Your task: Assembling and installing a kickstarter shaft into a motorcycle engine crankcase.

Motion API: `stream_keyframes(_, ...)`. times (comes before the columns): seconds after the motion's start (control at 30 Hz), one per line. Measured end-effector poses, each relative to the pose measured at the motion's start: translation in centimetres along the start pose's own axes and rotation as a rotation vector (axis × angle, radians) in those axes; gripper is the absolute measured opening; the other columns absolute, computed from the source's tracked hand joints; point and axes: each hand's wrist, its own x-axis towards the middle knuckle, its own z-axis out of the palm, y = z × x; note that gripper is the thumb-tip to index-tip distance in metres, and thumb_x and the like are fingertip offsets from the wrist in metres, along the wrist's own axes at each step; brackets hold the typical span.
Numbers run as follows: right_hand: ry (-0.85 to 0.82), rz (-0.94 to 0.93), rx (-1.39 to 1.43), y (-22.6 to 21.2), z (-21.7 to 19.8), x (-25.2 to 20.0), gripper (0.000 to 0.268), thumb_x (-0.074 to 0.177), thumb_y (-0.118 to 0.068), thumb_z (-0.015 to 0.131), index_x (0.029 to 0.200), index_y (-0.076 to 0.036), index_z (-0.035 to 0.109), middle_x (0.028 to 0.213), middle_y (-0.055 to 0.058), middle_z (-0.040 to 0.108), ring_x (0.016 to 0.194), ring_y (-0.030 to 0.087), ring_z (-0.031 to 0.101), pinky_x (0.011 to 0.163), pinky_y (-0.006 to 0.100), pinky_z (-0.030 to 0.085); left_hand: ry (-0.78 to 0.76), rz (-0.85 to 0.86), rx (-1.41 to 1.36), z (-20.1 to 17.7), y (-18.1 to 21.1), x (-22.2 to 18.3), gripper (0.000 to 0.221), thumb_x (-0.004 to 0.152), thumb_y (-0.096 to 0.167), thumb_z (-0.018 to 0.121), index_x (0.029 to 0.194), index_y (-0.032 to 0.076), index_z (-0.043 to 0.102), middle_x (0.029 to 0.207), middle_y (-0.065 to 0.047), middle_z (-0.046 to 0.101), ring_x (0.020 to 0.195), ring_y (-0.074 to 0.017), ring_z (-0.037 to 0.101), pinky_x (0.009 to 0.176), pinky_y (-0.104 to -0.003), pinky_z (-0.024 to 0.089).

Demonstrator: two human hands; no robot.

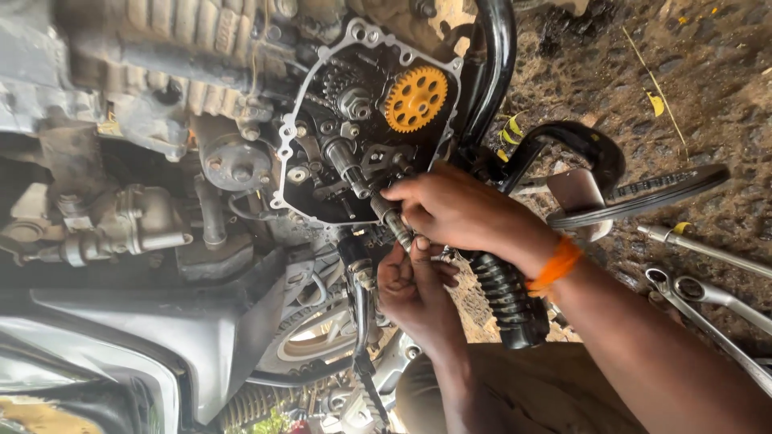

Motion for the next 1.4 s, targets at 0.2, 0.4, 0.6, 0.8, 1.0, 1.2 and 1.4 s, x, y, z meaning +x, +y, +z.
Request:
stream_keyframes(0.2,-0.258,0.182,0.228,-0.8,-1.4,-0.8,0.069,0.087,-0.002,0.059,0.154,-0.012,0.043,0.137,0.012,0.062,0.090,0.022,0.080,0.079,0.030,0.063,-0.020,-0.059,-0.024,-0.4,0.9,0.3,0.021,0.093,0.009,0.072,0.104,-0.008,0.068,0.073,-0.015,0.076,0.047,-0.0113,0.066,0.035,-0.020,0.046)
stream_keyframes(0.4,-0.256,0.187,0.266,-0.7,-0.9,-0.5,0.070,0.086,-0.001,0.052,0.155,-0.010,0.040,0.138,0.015,0.061,0.086,0.020,0.079,0.072,0.034,0.065,-0.042,-0.062,0.030,-0.8,0.8,0.6,0.019,0.092,0.008,0.074,0.102,-0.006,0.070,0.074,-0.014,0.077,0.048,-0.0105,0.067,0.036,-0.019,0.046)
stream_keyframes(0.6,0.009,0.159,0.091,-1.6,1.1,-0.2,0.030,0.097,-0.016,0.053,0.115,0.002,0.069,0.099,0.014,0.078,0.063,0.013,0.076,0.065,0.032,0.058,-0.063,-0.006,0.044,-1.6,-0.8,1.2,0.019,0.089,0.010,0.076,0.101,-0.004,0.072,0.071,-0.012,0.077,0.047,-0.0111,0.068,0.036,-0.021,0.049)
stream_keyframes(0.8,-0.033,0.381,-0.176,-4.0,1.9,0.5,0.056,0.098,-0.051,0.062,0.066,-0.006,0.068,0.048,0.007,0.064,0.044,0.017,0.060,0.049,0.034,0.051,-0.195,-0.237,-0.404,-2.3,-2.9,0.6,0.021,0.101,0.015,0.072,0.094,-0.005,0.070,0.067,-0.008,0.066,0.047,-0.0089,0.054,0.039,-0.020,0.038)
stream_keyframes(1.0,0.002,0.340,0.046,-1.0,3.5,2.7,0.060,0.090,-0.051,0.069,0.055,-0.003,0.060,0.045,0.004,0.054,0.039,0.016,0.052,0.039,0.031,0.039,-0.317,-0.486,-0.771,-4.1,-1.7,1.3,0.019,0.101,0.017,0.065,0.097,0.000,0.071,0.070,-0.004,0.066,0.047,-0.0060,0.050,0.039,-0.021,0.034)
stream_keyframes(1.2,0.145,0.463,-0.204,-4.4,5.4,2.3,0.054,0.089,-0.047,0.077,0.063,-0.001,0.066,0.050,0.003,0.053,0.044,0.017,0.046,0.042,0.033,0.034,-0.270,-0.440,-0.705,-4.1,-1.9,1.1,0.029,0.103,0.019,0.070,0.087,-0.005,0.070,0.063,-0.003,0.061,0.045,-0.0047,0.046,0.039,-0.022,0.034)
stream_keyframes(1.4,0.205,0.468,-0.473,-8.4,7.7,2.0,0.050,0.091,-0.045,0.071,0.069,-0.001,0.070,0.057,0.004,0.064,0.052,0.017,0.058,0.051,0.033,0.043,-0.308,-0.534,-0.807,-4.4,-1.9,1.3,0.021,0.099,0.019,0.070,0.089,0.001,0.071,0.062,0.000,0.061,0.045,-0.0036,0.046,0.039,-0.021,0.032)
